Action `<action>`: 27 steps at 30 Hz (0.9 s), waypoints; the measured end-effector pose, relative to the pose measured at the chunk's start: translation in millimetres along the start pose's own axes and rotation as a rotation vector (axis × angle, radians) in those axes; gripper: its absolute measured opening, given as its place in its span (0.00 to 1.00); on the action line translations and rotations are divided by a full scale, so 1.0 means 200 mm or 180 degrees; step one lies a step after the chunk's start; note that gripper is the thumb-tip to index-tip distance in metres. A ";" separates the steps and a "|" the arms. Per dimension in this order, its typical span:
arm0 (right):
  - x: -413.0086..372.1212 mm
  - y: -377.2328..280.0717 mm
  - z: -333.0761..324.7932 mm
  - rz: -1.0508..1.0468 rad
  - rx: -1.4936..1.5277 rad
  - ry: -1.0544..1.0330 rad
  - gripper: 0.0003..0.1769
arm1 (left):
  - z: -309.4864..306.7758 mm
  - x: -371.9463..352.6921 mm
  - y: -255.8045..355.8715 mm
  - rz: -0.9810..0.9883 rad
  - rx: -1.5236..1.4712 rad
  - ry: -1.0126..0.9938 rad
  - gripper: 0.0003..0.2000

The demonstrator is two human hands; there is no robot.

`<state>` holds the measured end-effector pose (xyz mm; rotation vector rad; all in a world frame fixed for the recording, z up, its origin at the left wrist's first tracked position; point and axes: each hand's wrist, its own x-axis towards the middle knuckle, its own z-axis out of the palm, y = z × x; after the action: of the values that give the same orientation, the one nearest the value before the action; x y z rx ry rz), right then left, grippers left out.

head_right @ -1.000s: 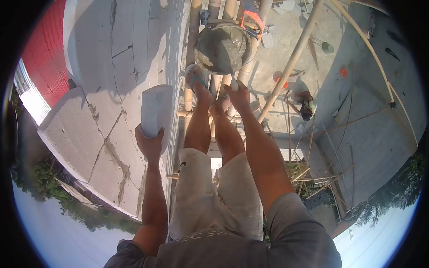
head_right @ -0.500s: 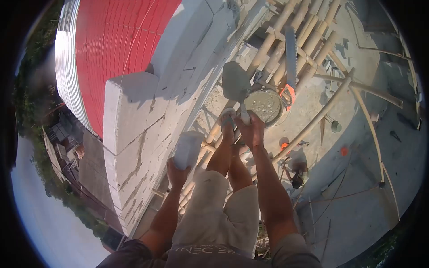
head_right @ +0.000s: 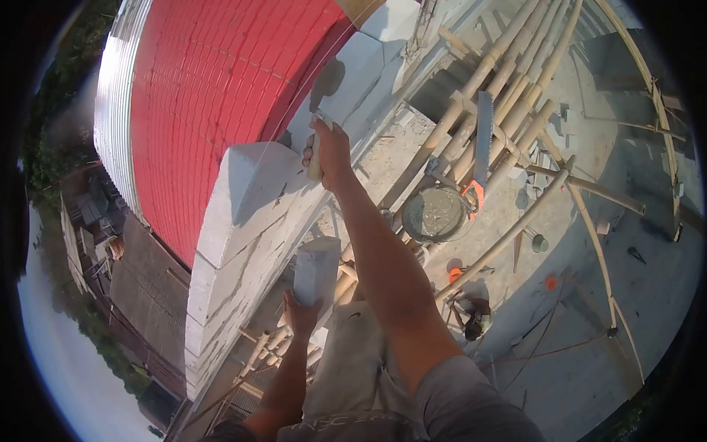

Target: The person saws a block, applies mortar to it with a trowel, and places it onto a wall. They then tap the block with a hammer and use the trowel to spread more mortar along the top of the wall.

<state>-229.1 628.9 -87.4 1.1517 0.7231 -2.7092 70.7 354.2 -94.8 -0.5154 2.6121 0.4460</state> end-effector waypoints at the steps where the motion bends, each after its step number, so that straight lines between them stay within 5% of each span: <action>1: 0.00 0.00 -0.01 -0.0008 0.0000 0.0006 0.16 | -0.01 0.02 0.00 0.0008 -0.0002 -0.0006 0.39; 16: -0.17 0.13 -0.31 0.0484 -0.1092 -0.0543 0.14 | 0.01 -0.05 -0.07 -0.0299 0.0274 -0.0251 0.42; 19: -0.11 0.13 -0.39 0.0272 -0.2358 -0.0525 0.17 | 0.03 -0.05 -0.06 -0.0374 0.0128 -0.0193 0.41; 21: -0.08 0.12 -0.39 -0.1247 -0.4290 -0.0483 0.20 | 0.03 -0.05 -0.04 -0.0565 -0.0020 -0.0321 0.41; 24: -0.01 0.13 -0.39 -0.1883 -0.5306 -0.0108 0.22 | 0.03 -0.06 0.02 -0.0653 -0.0007 -0.0282 0.40; 27: -0.09 0.10 -0.45 -0.1423 -0.5956 0.0043 0.23 | 0.03 -0.07 0.04 -0.0728 -0.0201 -0.0276 0.40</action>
<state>-152.8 652.8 -136.6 0.3787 2.6268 -0.9377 81.4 366.8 -92.5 -0.7877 2.4264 0.4652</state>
